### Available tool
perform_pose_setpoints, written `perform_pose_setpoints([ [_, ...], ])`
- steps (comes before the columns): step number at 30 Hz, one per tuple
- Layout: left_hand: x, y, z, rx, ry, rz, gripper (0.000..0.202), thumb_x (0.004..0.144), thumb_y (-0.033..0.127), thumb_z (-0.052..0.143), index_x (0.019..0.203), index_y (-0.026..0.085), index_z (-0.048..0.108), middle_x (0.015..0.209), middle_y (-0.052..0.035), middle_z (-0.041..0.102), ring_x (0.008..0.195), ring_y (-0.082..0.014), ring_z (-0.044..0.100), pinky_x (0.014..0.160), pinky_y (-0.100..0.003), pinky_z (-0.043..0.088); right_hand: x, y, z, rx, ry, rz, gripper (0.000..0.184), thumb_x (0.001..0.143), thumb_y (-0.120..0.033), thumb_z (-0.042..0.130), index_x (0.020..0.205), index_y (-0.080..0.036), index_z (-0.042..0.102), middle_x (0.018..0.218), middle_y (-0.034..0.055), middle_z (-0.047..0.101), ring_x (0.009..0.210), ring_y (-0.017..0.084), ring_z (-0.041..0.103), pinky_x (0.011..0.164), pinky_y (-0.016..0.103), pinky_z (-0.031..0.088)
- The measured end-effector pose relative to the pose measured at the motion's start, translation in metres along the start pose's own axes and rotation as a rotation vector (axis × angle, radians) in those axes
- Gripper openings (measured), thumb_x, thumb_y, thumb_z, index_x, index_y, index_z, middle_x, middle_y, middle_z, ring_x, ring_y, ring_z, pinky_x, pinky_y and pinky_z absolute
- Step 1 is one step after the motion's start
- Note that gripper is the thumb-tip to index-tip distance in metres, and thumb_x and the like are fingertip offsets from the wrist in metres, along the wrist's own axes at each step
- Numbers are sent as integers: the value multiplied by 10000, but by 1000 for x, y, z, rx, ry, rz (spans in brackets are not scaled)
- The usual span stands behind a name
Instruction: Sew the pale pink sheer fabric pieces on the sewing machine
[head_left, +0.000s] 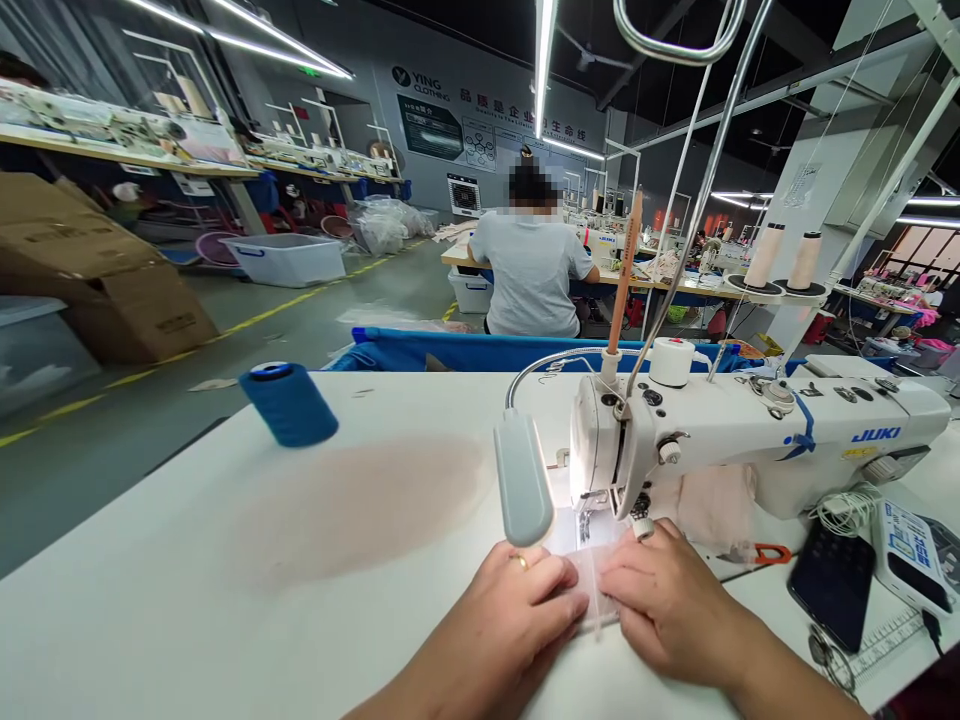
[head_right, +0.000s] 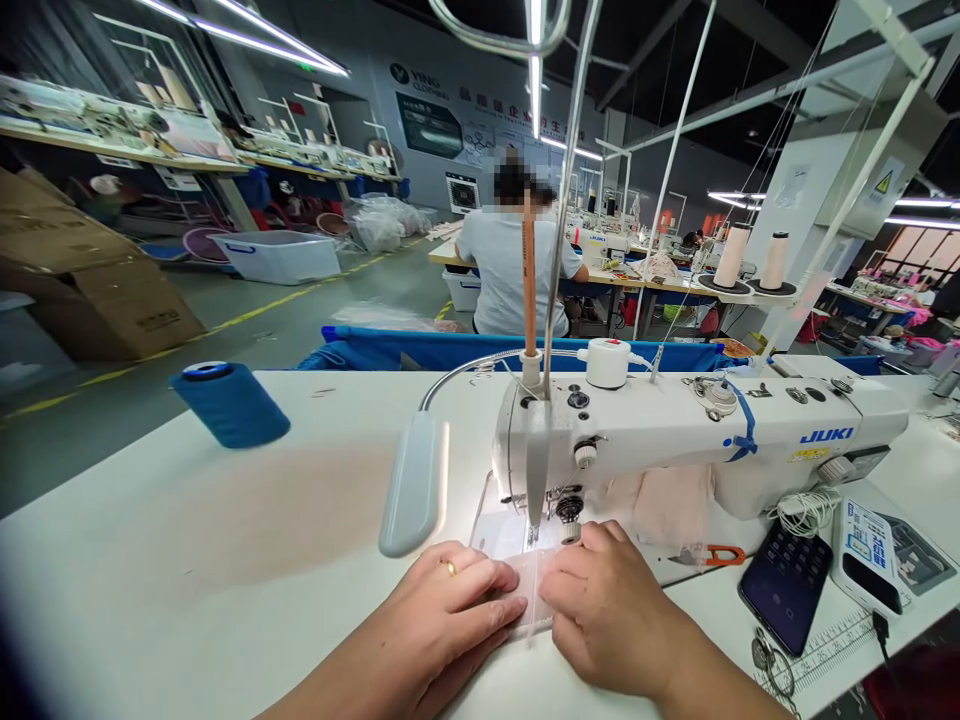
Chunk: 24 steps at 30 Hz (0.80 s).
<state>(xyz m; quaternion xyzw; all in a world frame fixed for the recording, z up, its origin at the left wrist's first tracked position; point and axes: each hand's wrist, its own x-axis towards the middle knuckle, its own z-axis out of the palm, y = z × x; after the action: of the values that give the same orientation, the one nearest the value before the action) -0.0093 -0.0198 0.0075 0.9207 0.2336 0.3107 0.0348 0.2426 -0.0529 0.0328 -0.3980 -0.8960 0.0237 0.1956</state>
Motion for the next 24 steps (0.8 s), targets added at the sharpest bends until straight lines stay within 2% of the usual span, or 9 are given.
perform_pose_setpoints([
  [6, 5, -9, -3, 48, -8, -39, 328, 1046, 94, 471, 981, 264, 744, 986, -47, 736, 762, -229, 614, 758, -389, 430, 3, 3, 6, -11, 23, 47, 266, 951, -85, 641, 1128, -262, 731, 1046, 48, 785, 976, 277, 615, 865, 399, 462],
  [10, 8, -11, -6, 37, 5, -60, 333, 1042, 89, 476, 944, 254, 748, 1015, -65, 745, 804, -239, 635, 741, -373, 442, 3, 4, 8, -15, 60, 41, 312, 912, -51, 641, 1141, -247, 724, 1117, 59, 803, 1000, 288, 622, 855, 405, 472],
  [16, 4, -5, -2, -29, 27, 38, 370, 1002, 45, 462, 971, 265, 757, 923, -47, 741, 801, -234, 631, 777, -396, 453, -1, 2, 5, 17, 16, -30, 309, 945, -74, 652, 1160, -280, 735, 1106, 38, 789, 1014, 267, 636, 902, 398, 479],
  [24, 5, -14, 1, 19, 49, 15, 389, 1019, 38, 439, 1002, 250, 765, 966, -49, 790, 783, -235, 673, 758, -414, 464, 3, 4, 12, 10, 14, 34, 331, 944, -61, 616, 1172, -263, 747, 1126, 58, 785, 1014, 277, 626, 876, 409, 472],
])
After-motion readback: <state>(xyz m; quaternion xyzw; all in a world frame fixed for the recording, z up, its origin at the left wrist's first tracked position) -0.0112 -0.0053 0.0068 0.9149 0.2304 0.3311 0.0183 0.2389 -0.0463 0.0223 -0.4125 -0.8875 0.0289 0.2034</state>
